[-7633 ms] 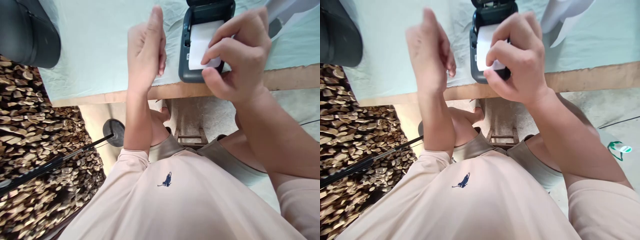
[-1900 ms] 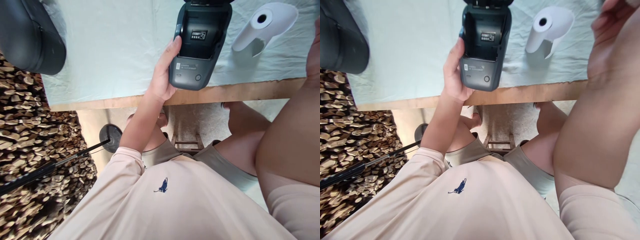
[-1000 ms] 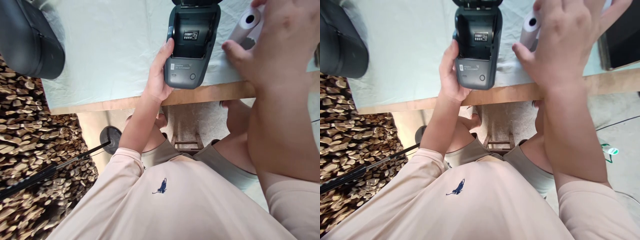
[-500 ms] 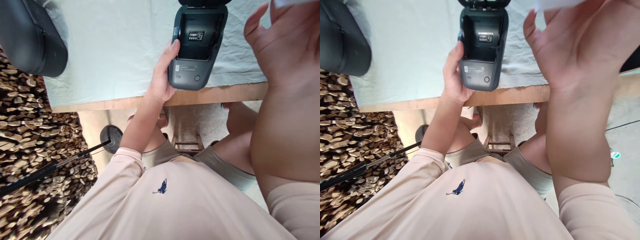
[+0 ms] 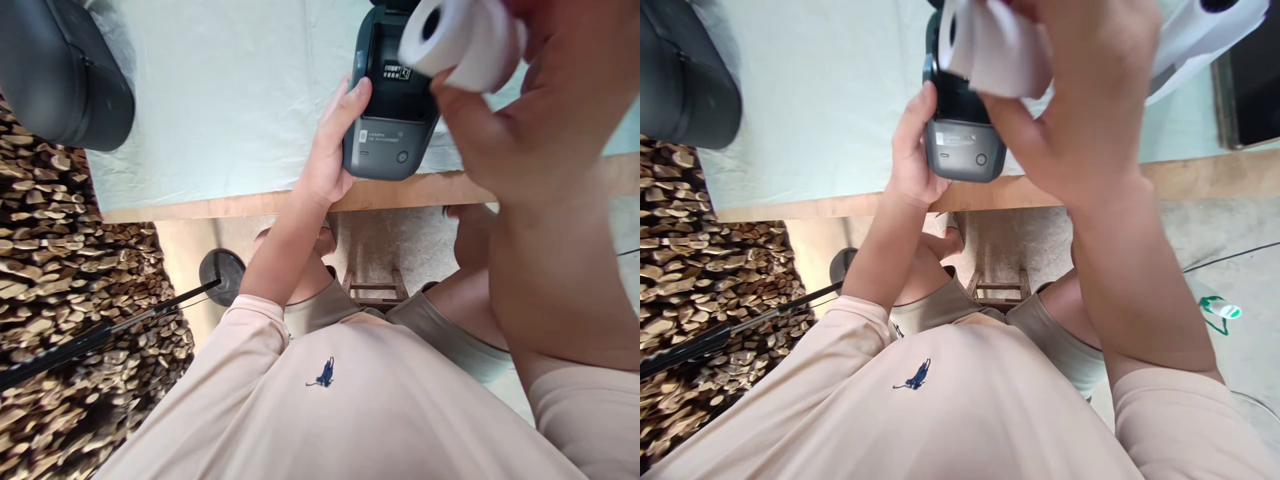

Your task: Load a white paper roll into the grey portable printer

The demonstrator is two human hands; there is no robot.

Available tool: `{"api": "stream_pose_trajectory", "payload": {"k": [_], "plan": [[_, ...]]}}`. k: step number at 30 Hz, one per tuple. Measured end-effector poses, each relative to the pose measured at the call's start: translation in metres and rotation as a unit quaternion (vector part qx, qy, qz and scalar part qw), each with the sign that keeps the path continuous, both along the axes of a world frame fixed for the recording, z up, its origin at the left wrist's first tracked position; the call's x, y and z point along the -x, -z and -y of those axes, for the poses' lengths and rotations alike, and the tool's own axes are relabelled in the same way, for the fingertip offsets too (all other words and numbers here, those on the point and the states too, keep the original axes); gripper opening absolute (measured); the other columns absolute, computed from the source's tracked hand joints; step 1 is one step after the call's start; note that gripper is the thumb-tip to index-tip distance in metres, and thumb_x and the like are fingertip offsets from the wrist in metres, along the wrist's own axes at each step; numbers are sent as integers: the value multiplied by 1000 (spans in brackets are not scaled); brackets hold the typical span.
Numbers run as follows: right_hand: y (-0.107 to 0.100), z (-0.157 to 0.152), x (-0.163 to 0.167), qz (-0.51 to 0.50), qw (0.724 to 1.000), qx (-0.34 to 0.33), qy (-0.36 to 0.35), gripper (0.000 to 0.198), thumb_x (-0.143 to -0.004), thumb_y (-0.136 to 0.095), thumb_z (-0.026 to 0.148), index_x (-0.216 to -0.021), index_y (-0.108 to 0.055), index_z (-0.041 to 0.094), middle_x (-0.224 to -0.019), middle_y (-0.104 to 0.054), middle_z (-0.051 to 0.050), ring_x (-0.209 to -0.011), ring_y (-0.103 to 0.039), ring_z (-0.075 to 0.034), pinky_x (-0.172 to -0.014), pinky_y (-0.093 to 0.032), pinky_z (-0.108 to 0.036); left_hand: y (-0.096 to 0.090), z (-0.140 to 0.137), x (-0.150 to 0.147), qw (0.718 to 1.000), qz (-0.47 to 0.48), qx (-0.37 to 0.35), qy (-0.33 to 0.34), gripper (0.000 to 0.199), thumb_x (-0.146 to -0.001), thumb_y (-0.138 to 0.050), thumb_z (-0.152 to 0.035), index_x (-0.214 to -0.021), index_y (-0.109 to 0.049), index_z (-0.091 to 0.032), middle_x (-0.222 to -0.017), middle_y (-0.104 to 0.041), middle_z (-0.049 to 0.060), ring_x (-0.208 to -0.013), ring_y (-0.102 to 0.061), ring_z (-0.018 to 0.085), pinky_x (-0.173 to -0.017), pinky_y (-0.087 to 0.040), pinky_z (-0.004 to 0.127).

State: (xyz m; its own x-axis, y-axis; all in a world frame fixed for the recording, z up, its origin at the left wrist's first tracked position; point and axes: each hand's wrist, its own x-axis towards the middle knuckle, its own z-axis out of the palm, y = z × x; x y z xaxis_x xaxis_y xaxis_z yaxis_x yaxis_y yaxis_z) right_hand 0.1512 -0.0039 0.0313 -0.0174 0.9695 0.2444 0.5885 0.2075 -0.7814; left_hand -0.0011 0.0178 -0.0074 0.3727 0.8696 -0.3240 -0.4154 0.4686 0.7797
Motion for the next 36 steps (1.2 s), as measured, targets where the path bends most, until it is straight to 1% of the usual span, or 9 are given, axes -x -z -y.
{"api": "stream_pose_trajectory", "payload": {"k": [3,7,11,15,17,23,29,33,36], "plan": [[1,4,3,207,976,-65,-25,39,-76,-19,37,-105,-41,24,-106,-38,9,-102,-37,8,-89,-31,-10,-8,1,-5,998,26,-48,19,19,-71,-42,-32,-87,-47,-23,-85,-55,-3,-105,-48,13,-72,-49,21],[11,-1,2,230,972,-48,-6,35,-74,-25,35,-102,-40,22,-103,-40,7,-102,-39,5,-89,-33,-13,-8,4,-7,993,44,-108,17,18,-73,-40,-24,-89,-46,-24,-92,-55,-4,-102,-50,12,-66,-48,17],[13,-3,4,214,976,-37,8,35,-76,-22,38,-98,-40,19,-102,-40,6,-102,-39,5,-90,-33,-13,-6,7,-7,996,7,-93,8,34,-68,-47,-16,-101,-45,-27,-90,-57,-4,-96,-53,11,-63,-47,14],[12,-3,6,146,988,-44,-1,37,-77,-21,41,-98,-37,15,-103,-40,3,-96,-40,9,-80,-32,-9,-9,7,-5,999,6,-34,-5,40,-74,-26,-12,-111,-40,-21,-72,-56,-5,-98,-52,8,-67,-45,13],[14,-5,7,128,991,-26,-8,39,-76,-24,43,-100,-37,15,-103,-41,3,-94,-40,9,-79,-33,-10,-11,6,-5,999,-2,-28,-14,44,-74,-17,-11,-110,-41,-17,-74,-55,-5,-99,-50,7,-68,-43,14],[21,-6,9,181,982,8,44,32,-71,-32,47,-87,-51,26,-101,-42,11,-105,-36,2,-101,-28,-27,-7,6,-7,990,-41,-137,17,24,-70,-41,-20,-94,-46,-19,-76,-50,-5,-77,-56,4,-66,-43,13],[24,-5,9,193,981,-35,-11,35,-67,-33,55,-86,-53,33,-91,-45,12,-107,-33,2,-100,-25,-33,-4,-1,0,995,49,-70,51,21,-71,-41,-36,-83,-46,-19,-77,-54,-1,-70,-54,7,-59,-43,17],[24,-5,9,178,981,-51,-63,33,-66,-37,53,-84,-54,31,-90,-47,12,-113,-33,2,-102,-26,-30,-6,-2,3,995,46,-69,54,12,-71,-43,-25,-82,-46,-21,-69,-53,-2,-67,-53,6,-58,-44,18],[22,-4,9,121,988,-80,-47,34,-69,-35,48,-84,-54,24,-88,-47,8,-106,-37,5,-100,-32,-19,-5,-2,3,994,26,-89,55,11,-71,-44,-22,-82,-46,-22,-71,-55,-2,-66,-54,6,-58,-44,21]]}}
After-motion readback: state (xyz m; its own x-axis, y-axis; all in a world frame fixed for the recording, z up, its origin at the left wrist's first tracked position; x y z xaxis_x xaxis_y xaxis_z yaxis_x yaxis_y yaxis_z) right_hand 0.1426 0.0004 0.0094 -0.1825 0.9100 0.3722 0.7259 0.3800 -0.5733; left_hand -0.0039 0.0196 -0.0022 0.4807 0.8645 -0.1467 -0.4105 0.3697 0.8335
